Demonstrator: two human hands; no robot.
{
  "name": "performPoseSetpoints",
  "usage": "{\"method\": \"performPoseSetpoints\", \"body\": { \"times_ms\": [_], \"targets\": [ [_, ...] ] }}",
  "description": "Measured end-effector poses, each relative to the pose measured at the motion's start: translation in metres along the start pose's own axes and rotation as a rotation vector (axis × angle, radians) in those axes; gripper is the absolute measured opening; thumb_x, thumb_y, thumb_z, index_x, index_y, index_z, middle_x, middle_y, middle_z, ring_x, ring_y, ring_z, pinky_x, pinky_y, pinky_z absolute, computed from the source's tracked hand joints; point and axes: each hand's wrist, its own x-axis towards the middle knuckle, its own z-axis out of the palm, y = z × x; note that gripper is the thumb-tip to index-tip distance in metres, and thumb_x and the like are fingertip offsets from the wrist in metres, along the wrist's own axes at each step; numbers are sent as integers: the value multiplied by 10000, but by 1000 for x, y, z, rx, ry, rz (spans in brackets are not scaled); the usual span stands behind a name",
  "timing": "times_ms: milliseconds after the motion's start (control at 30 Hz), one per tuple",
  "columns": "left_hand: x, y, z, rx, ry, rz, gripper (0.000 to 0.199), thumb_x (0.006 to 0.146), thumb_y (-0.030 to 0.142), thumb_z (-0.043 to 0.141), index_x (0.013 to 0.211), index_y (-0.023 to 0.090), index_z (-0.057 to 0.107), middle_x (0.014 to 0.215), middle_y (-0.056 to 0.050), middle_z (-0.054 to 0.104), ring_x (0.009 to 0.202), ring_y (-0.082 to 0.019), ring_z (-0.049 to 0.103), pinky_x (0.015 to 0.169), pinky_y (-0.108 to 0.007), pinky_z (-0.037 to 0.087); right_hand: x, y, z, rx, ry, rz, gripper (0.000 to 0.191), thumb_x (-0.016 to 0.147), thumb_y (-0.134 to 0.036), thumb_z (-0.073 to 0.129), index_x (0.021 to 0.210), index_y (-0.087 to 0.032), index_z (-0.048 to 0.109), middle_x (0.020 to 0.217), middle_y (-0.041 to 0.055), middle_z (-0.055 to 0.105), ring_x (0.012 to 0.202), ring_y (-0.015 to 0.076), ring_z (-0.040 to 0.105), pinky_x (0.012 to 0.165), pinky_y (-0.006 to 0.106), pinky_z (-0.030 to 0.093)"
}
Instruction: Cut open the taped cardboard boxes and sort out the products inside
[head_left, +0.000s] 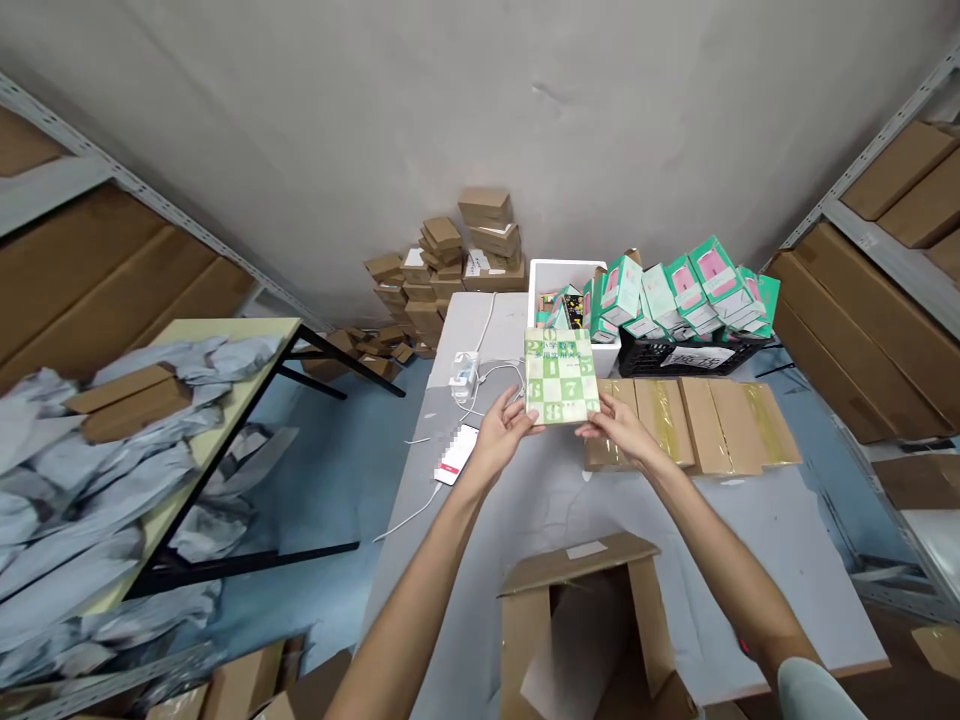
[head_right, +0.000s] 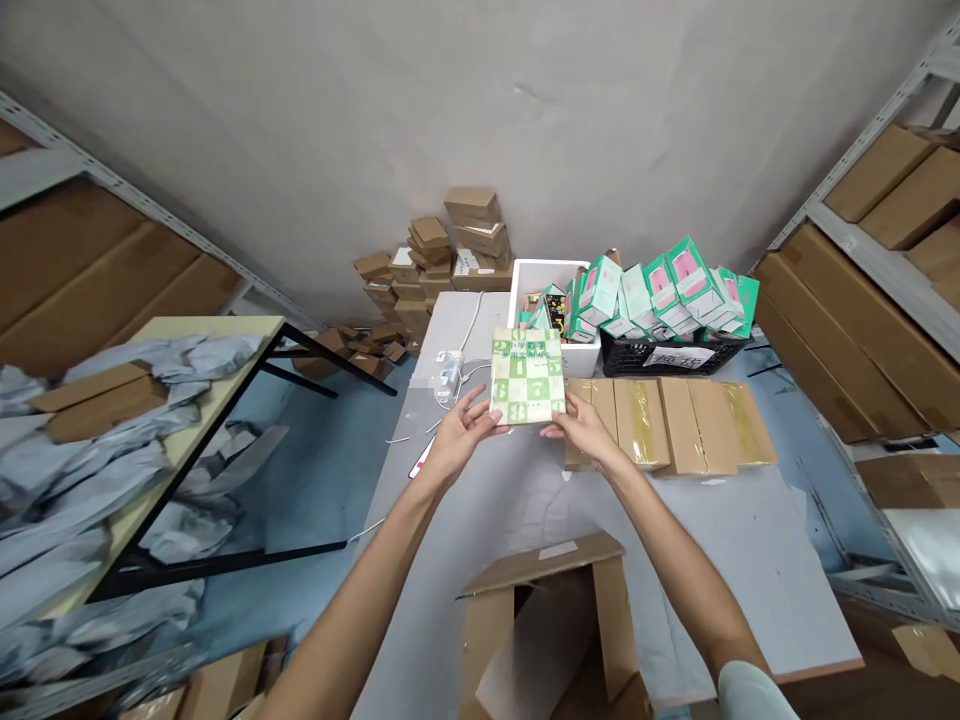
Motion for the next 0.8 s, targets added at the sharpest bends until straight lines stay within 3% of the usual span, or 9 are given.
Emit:
{"method": "performPoseSetpoints", "body": {
  "times_ms": [133, 233, 367, 467, 567, 633, 700, 800],
  "targets": [
    [77, 2, 12, -20, 95, 33, 747, 799, 324, 968, 1444, 156, 631, 1565, -239, 725, 1272, -342, 785, 1019, -528, 717, 79, 1, 3, 77, 129, -56, 247, 871, -266, 865, 1095, -189, 793, 1088, 79, 884, 951, 229, 868, 990, 434, 758],
    [123, 7, 20, -21, 129, 47, 580, 876, 242, 903, 1388, 135, 651, 1602, -260, 696, 1281, -343, 766, 1083, -575, 681, 124, 4, 4, 99, 203, -50, 162, 877, -243, 863, 994, -187, 765, 1002, 71, 872, 971, 239, 866, 1033, 452, 744],
    [164, 18, 26, 3, 135, 65, 497, 953, 180, 826, 1411, 100, 650, 1644, -271, 659, 1306, -334, 748, 1152, -589, 625, 161, 1, 6, 133, 255, -92, 103, 917, -211, 793, 999, -196, 733, 1014, 67, 853, 1038, 240, 863, 1056, 447, 732],
    [181, 25, 27, 47, 173, 98, 619, 943, 158, 850, 1511, 87, 615, 1775, -275, 519, 1470, -347, 659, 1222, -539, 560, 179, -5, 11, 129, 350, -87, 182, 949, -166, 693, 1126, -180, 730, 1044, 62, 836, 1123, 204, 839, 1129, 403, 684],
    [174, 24, 22, 116, 234, 117, 810, 920, 229, 913, 1626, 103, 537, 1843, -295, 397, 1557, -365, 582, 1293, -541, 468, 178, -3, 13, 72, 395, -45, 335, 911, -181, 736, 1245, -151, 745, 1094, 74, 828, 1246, 216, 794, 1184, 403, 637],
    [152, 17, 15, 166, 250, 126, 815, 905, 313, 939, 1607, 135, 564, 1795, -286, 473, 1532, -367, 609, 1317, -551, 440, 160, 6, 7, 13, 343, -26, 382, 872, -233, 799, 1245, -156, 771, 1184, 108, 836, 1346, 265, 755, 1203, 456, 625],
    [116, 5, 2, 210, 257, 130, 738, 870, 377, 960, 1504, 169, 643, 1689, -259, 602, 1508, -365, 640, 1337, -540, 432, 125, 21, -9, -56, 274, -24, 395, 842, -312, 845, 1211, -178, 798, 1330, 148, 829, 1430, 317, 718, 1225, 517, 607],
    [41, -21, -31, 255, 304, 90, 658, 820, 479, 967, 1347, 186, 704, 1454, -232, 753, 1471, -383, 677, 1345, -571, 430, 44, 51, -49, -147, 245, -34, 508, 784, -481, 919, 1195, -199, 819, 1477, 188, 790, 1467, 386, 709, 1265, 598, 560]
  ]
}}
